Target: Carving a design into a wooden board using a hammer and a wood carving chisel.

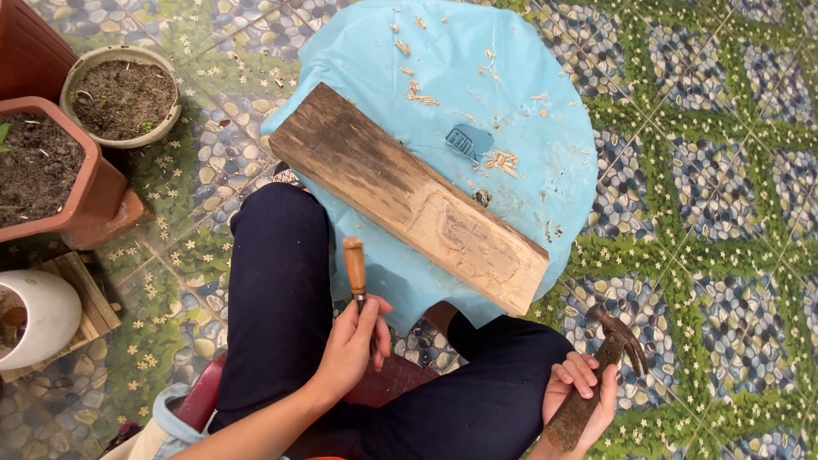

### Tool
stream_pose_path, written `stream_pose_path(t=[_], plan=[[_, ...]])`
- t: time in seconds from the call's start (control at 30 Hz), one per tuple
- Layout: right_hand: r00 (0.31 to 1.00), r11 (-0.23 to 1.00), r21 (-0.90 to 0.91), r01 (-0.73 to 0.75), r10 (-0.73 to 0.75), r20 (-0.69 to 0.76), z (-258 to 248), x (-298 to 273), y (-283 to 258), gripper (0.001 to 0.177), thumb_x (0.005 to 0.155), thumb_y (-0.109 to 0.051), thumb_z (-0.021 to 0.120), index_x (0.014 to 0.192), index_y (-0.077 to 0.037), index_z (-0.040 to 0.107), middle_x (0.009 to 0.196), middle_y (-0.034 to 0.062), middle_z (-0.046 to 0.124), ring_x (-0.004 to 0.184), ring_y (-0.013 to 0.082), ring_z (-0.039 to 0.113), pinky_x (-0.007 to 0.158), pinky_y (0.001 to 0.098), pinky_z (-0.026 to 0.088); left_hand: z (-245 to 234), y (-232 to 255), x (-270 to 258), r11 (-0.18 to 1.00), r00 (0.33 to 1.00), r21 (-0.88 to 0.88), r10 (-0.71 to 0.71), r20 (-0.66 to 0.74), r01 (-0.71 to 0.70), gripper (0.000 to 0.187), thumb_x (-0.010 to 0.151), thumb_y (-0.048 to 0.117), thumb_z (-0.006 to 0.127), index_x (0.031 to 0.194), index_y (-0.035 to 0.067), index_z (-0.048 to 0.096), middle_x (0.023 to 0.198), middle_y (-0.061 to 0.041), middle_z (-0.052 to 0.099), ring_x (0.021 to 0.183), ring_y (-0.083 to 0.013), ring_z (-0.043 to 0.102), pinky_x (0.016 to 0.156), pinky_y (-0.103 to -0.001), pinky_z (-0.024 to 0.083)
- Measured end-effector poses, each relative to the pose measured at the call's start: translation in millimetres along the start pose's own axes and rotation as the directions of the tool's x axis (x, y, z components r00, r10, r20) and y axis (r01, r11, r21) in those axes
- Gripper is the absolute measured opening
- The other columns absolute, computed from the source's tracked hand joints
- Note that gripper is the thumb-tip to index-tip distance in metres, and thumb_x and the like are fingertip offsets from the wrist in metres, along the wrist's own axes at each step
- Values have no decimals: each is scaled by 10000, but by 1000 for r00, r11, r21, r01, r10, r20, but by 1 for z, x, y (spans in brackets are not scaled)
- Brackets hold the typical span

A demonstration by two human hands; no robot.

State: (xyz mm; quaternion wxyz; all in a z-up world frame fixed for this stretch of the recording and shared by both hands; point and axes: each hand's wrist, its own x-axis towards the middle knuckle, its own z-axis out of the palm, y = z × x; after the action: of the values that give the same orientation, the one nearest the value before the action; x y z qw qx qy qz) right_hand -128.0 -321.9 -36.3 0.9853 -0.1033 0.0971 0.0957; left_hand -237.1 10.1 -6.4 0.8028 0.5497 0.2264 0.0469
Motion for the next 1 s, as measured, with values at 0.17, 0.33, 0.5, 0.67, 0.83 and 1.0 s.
stream_pose_path(t=[0.17,0.33,0.5,0.67,0.83,1.0], plan=[[1000,1000,13,15,-15,-16,0,6,0,213,1141,-241,626,1053,-62,551,829,-12,514,607,73,500,725,273,436,-1,0,5,980,979,76,173,105,-182,246,1073,225,419,1091,65,605,565,-41,613,417,-117,477,437,-261,414],[999,1000,1,22,-22,-41,-8,6,-5,213,1137,-241,639,1044,-69,556,831,-11,514,592,74,501,725,272,448,2,-13,11,996,993,28,-87,-80,89,250,1079,250,411,1124,102,607,598,-36,536,474,-125,434,474,-296,373],[1000,1000,-4,18,-18,1,-11,6,-6,209,1151,-241,616,1057,-68,546,843,-8,520,616,75,520,741,282,455,4,-20,14,996,999,87,27,-25,-25,218,1065,231,458,1082,94,626,559,4,425,490,-109,366,504,-291,346],[999,1000,7,3,-2,-42,-7,7,-5,212,1132,-243,646,1052,-66,563,833,-9,517,582,74,491,711,266,432,4,-34,12,999,997,41,-15,-69,18,313,1064,313,505,862,93,598,619,21,387,548,-102,352,519,-287,283],[999,1000,-20,22,-23,-31,-8,6,-4,214,1129,-239,651,1052,-67,550,827,-14,516,604,72,510,724,272,448,7,-33,19,954,953,-70,-295,-70,290,293,1066,336,511,928,89,587,549,-21,395,416,-128,332,385,-293,271],[999,1000,-9,2,-2,-32,-9,5,-7,216,1132,-239,645,1057,-61,548,833,-11,513,587,68,497,716,269,438,11,-13,13,982,991,178,-78,105,58,241,1049,265,483,984,118,663,522,-13,537,483,-110,464,570,-291,408]])
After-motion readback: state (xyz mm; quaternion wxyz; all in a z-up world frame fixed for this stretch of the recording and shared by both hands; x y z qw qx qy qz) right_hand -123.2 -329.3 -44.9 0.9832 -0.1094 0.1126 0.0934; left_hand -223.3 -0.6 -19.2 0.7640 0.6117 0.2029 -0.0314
